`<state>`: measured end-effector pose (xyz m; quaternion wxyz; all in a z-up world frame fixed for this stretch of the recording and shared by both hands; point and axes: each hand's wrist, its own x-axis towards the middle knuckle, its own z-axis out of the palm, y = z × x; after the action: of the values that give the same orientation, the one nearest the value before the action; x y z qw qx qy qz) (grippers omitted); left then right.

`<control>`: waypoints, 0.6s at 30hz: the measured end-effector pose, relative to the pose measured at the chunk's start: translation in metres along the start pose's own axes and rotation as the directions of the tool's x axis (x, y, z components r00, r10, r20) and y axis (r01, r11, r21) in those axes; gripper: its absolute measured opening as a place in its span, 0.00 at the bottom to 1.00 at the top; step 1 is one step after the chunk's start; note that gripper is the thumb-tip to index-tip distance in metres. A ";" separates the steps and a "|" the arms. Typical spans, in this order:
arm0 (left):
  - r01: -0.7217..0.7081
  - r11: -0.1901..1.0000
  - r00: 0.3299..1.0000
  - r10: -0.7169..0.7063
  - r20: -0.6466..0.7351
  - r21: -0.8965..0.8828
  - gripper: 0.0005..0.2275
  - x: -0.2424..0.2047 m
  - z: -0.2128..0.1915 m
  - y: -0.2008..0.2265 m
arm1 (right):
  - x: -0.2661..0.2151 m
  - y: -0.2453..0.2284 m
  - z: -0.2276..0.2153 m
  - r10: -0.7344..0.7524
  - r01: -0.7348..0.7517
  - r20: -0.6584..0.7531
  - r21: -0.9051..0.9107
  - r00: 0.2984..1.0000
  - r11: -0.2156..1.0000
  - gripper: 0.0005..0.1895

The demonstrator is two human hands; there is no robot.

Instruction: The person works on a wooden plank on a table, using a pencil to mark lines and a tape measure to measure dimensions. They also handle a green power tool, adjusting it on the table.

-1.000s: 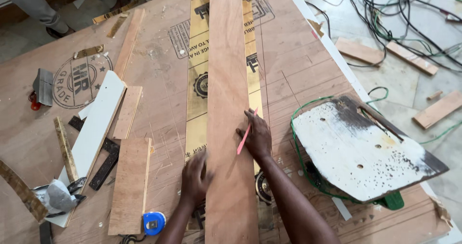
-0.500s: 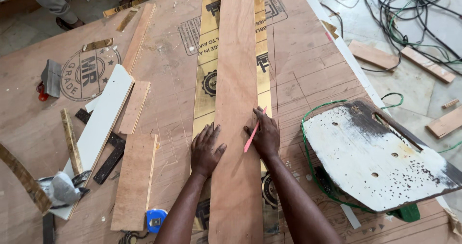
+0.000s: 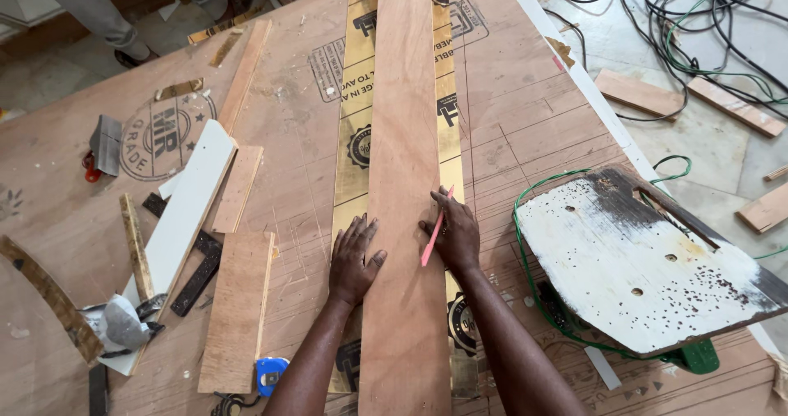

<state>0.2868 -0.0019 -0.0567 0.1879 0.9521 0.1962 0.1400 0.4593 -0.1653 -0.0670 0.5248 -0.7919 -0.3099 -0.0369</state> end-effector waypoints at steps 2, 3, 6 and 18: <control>-0.005 1.000 1.000 0.005 0.004 -0.004 0.29 0.001 -0.002 0.000 | -0.002 0.000 -0.001 0.006 -0.006 -0.005 -0.004 1.000 1.000 0.36; -0.006 1.000 1.000 0.006 0.002 -0.010 0.29 0.000 -0.001 0.000 | -0.003 0.001 -0.002 0.009 -0.009 -0.002 0.004 1.000 1.000 0.36; -0.010 1.000 1.000 0.010 -0.003 -0.003 0.29 0.001 -0.003 0.002 | 0.004 -0.001 -0.002 0.020 -0.020 -0.001 0.016 1.000 1.000 0.37; 0.000 1.000 1.000 0.000 -0.001 0.015 0.29 0.001 0.000 0.001 | 0.003 -0.004 -0.005 0.043 -0.043 0.004 0.032 0.999 0.999 0.33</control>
<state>0.2879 -0.0023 -0.0557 0.1808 0.9534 0.1975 0.1390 0.4613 -0.1670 -0.0607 0.5378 -0.7898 -0.2942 -0.0192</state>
